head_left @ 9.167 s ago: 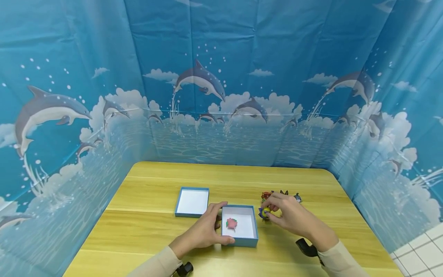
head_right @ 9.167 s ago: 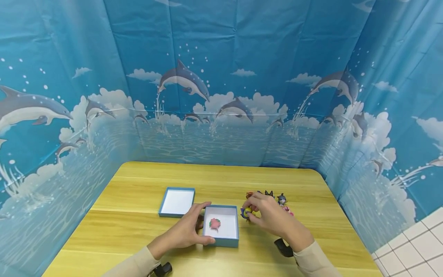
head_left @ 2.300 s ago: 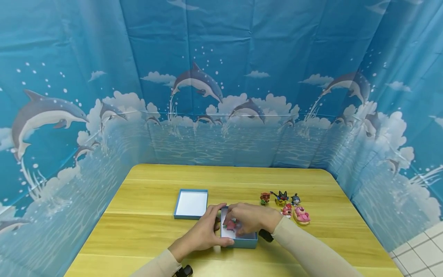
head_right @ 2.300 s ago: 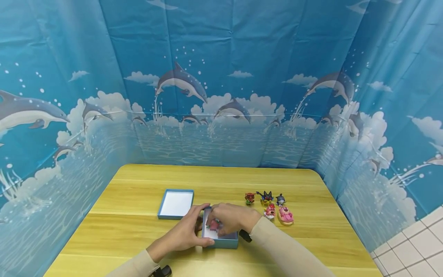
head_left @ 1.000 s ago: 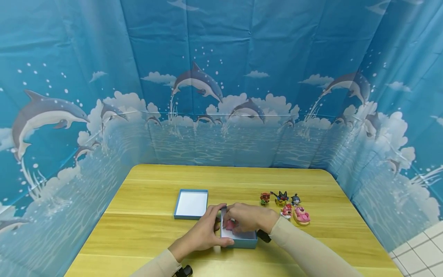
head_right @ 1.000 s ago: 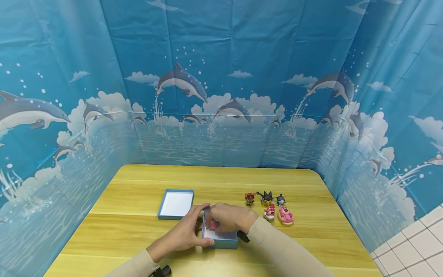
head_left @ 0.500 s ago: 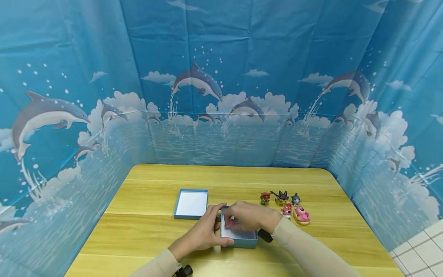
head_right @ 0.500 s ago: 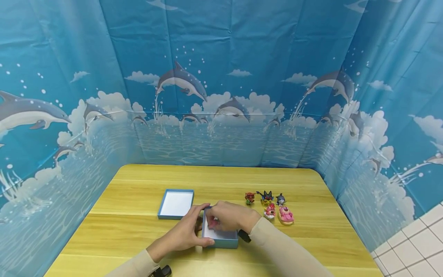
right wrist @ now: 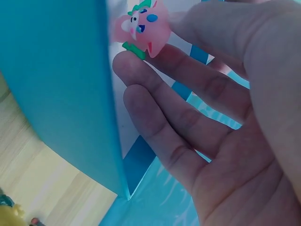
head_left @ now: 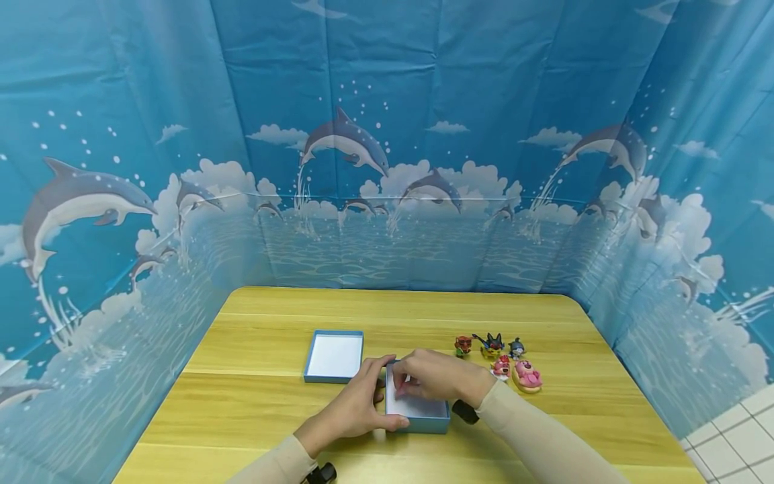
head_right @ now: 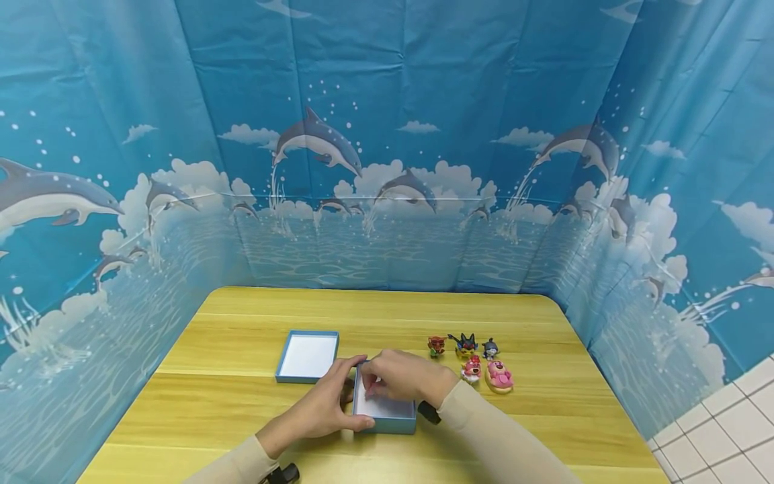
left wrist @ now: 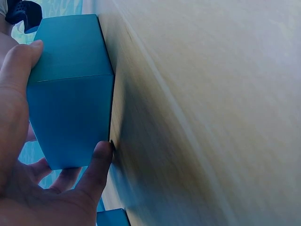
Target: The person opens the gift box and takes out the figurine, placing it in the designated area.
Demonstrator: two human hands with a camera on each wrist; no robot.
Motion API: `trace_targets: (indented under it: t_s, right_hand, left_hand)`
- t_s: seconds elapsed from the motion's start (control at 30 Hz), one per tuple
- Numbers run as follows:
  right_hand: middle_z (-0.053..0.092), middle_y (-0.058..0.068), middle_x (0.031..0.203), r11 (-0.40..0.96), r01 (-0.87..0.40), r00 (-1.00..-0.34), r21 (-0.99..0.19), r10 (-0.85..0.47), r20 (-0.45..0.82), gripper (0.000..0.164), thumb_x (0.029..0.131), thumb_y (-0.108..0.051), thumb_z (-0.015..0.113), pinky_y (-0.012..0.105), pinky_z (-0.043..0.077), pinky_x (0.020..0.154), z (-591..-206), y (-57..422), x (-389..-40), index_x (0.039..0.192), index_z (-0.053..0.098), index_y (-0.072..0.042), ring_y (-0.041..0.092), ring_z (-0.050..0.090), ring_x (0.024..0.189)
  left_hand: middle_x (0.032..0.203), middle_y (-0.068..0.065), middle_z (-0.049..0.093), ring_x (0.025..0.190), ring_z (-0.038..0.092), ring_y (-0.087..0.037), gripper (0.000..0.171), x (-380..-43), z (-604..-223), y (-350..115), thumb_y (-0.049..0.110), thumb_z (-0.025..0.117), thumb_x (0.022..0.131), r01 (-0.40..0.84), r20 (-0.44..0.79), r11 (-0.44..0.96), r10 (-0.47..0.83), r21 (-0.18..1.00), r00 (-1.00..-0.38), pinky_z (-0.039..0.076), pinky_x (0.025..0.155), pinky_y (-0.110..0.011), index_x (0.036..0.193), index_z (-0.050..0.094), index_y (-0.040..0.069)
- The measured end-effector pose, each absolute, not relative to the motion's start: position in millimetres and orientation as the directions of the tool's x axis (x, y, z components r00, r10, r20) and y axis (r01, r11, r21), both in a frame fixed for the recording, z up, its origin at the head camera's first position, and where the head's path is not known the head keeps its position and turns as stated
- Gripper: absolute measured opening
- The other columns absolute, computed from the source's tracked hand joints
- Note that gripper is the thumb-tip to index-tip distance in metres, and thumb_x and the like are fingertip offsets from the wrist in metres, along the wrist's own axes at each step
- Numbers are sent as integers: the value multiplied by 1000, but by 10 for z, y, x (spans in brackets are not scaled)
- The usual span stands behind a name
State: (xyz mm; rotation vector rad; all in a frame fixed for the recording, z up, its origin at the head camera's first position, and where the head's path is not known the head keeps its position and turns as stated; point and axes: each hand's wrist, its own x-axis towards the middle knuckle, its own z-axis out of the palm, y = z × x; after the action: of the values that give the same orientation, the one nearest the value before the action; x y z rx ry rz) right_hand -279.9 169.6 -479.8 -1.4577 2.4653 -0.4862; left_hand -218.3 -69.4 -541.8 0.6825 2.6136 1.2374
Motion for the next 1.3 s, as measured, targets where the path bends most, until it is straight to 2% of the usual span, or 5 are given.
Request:
trace_targets:
  t_s: [0.17,0.47,0.87,1.13,1.3]
  right_hand:
    - [85,-7,103,455,-798,-486,-396,-873,-24,9,112,-10,80,15,56,78,-4803,1713,-2808,109,83,-18,-9,67,86]
    - [82,-10,101,472,-796,-511,-378,-860,3,10,112,-12,80,14,55,75,-4819,1737,-2812,106,81,-20,-9,62,82]
    - [85,-8,106,486,-771,-544,-412,-839,27,9,112,-11,79,16,57,76,-4803,1826,-2796,107,81,-18,-9,64,84]
    - [85,-8,106,492,-775,-561,-396,-824,74,7,112,-12,80,20,62,80,-4694,1941,-2737,110,84,-18,-8,70,90]
    - [85,-7,108,512,-758,-586,-405,-807,77,9,113,-12,77,22,65,82,-4632,2025,-2711,112,84,-18,-6,73,94]
  left_hand:
    - [173,-11,46,144,63,-22,120,-2185,-5418,-698,60,97,93,328,38,543,476,773,-878,56,123,-43,183,31,18]
    - [172,-10,47,143,62,-21,120,-2188,-5415,-697,61,97,93,329,37,553,473,766,-880,56,124,-45,183,32,18]
    - [172,-13,47,142,64,-23,120,-2195,-5430,-695,61,97,93,320,30,549,472,772,-881,57,122,-46,184,31,16]
    - [173,-16,47,151,60,-30,122,-2179,-5420,-682,63,97,93,326,26,573,468,752,-883,54,127,-59,184,31,15]
    - [173,-19,47,149,61,-29,122,-2182,-5429,-677,62,97,92,326,26,575,468,751,-884,55,125,-58,184,31,14]
